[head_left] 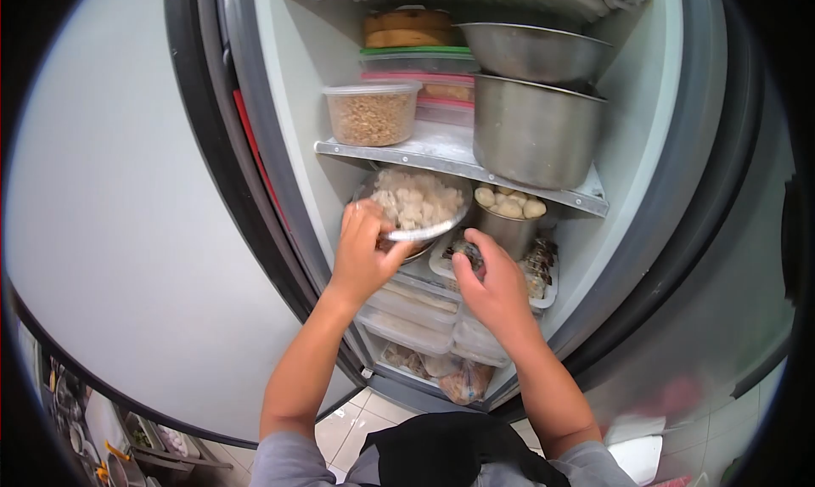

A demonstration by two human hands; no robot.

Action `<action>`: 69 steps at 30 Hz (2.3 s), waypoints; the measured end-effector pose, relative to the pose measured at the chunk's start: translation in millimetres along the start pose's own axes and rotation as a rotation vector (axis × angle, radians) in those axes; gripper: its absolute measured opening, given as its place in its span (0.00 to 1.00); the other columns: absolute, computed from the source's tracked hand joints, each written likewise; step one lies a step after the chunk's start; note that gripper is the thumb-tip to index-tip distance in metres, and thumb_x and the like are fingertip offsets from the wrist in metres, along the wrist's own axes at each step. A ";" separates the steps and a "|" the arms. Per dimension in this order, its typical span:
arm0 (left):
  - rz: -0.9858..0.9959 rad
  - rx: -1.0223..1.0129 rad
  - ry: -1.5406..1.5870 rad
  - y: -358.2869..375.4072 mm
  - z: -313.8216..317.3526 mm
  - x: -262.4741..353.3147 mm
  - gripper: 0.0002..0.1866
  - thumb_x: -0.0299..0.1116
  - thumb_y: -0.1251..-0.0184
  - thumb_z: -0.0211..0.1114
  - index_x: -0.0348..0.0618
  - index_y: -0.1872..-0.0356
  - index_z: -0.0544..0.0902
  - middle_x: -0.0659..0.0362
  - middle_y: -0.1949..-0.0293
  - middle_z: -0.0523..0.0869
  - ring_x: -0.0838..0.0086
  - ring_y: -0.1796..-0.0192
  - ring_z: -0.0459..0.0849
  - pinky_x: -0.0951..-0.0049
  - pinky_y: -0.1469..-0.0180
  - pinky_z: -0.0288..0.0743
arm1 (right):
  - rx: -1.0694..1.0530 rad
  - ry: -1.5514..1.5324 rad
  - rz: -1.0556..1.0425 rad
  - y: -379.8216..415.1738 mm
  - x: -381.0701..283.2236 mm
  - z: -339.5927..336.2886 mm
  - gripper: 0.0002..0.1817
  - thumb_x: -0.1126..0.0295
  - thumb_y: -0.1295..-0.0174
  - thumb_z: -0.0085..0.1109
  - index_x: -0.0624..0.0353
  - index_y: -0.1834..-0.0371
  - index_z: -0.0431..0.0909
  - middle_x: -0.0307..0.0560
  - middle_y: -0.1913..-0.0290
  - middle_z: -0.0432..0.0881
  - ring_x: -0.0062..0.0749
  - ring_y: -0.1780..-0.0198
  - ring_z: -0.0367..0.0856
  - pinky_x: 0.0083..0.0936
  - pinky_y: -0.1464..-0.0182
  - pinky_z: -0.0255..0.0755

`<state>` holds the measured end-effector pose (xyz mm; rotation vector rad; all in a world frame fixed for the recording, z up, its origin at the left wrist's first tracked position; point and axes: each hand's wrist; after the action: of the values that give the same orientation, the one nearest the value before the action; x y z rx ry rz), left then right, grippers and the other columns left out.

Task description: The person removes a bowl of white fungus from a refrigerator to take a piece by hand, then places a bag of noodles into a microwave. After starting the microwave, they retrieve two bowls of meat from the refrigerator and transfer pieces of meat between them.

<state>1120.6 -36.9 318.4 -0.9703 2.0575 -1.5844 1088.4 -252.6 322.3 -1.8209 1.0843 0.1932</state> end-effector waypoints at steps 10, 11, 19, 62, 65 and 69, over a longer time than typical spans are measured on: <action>0.139 -0.115 -0.129 58.5 -76.4 60.4 0.25 0.38 0.64 0.81 0.44 0.66 0.75 0.56 0.63 0.74 0.54 0.52 0.76 0.55 0.50 0.71 | -0.249 -1.450 0.571 14.1 -15.4 39.4 0.30 0.73 0.36 0.54 0.65 0.31 0.58 0.53 0.39 0.72 0.34 0.43 0.76 0.31 0.47 0.78; 0.123 -0.115 -0.140 61.0 -81.2 61.8 0.25 0.38 0.64 0.81 0.44 0.66 0.75 0.56 0.63 0.74 0.54 0.52 0.76 0.55 0.50 0.71 | -0.268 -1.449 0.580 16.1 -16.9 40.4 0.30 0.73 0.36 0.54 0.65 0.31 0.58 0.53 0.39 0.72 0.34 0.43 0.76 0.31 0.47 0.78; -0.042 -0.433 -0.458 29.2 -122.6 93.3 0.33 0.41 0.60 0.77 0.37 0.50 0.76 0.47 0.48 0.76 0.45 0.44 0.74 0.48 0.39 0.68 | -0.397 -1.509 0.803 38.2 -27.4 60.1 0.32 0.84 0.50 0.43 0.70 0.35 0.62 0.57 0.41 0.74 0.44 0.40 0.77 0.39 0.38 0.73; -0.701 -0.671 -0.149 79.4 -139.5 88.4 0.31 0.34 0.60 0.74 0.43 0.49 0.74 0.47 0.52 0.69 0.48 0.50 0.77 0.58 0.48 0.76 | -0.382 -1.374 0.508 106.0 -25.6 82.0 0.38 0.84 0.50 0.45 0.67 0.29 0.55 0.52 0.34 0.67 0.35 0.32 0.66 0.31 0.30 0.60; -0.706 -0.669 -0.182 78.0 -139.7 84.7 0.28 0.33 0.58 0.73 0.42 0.52 0.74 0.46 0.50 0.70 0.48 0.49 0.77 0.58 0.48 0.77 | -0.429 -1.438 0.522 103.5 -23.2 84.6 0.37 0.84 0.48 0.44 0.67 0.29 0.55 0.53 0.34 0.67 0.36 0.32 0.67 0.32 0.30 0.60; -0.568 -0.617 -0.106 71.2 -148.3 81.9 0.25 0.31 0.56 0.73 0.40 0.55 0.72 0.44 0.43 0.70 0.48 0.45 0.77 0.59 0.46 0.76 | -0.461 -1.524 0.733 100.6 -32.8 81.9 0.35 0.87 0.46 0.40 0.65 0.29 0.55 0.57 0.34 0.68 0.43 0.34 0.71 0.36 0.34 0.69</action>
<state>945.5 17.4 305.5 -1.9467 2.3717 -1.0633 1019.9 -181.2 232.2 -0.9490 0.4620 1.9864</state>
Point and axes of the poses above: each hand's wrist, its own y-axis away from the middle knuckle, its own z-axis out of the palm, x = y × z
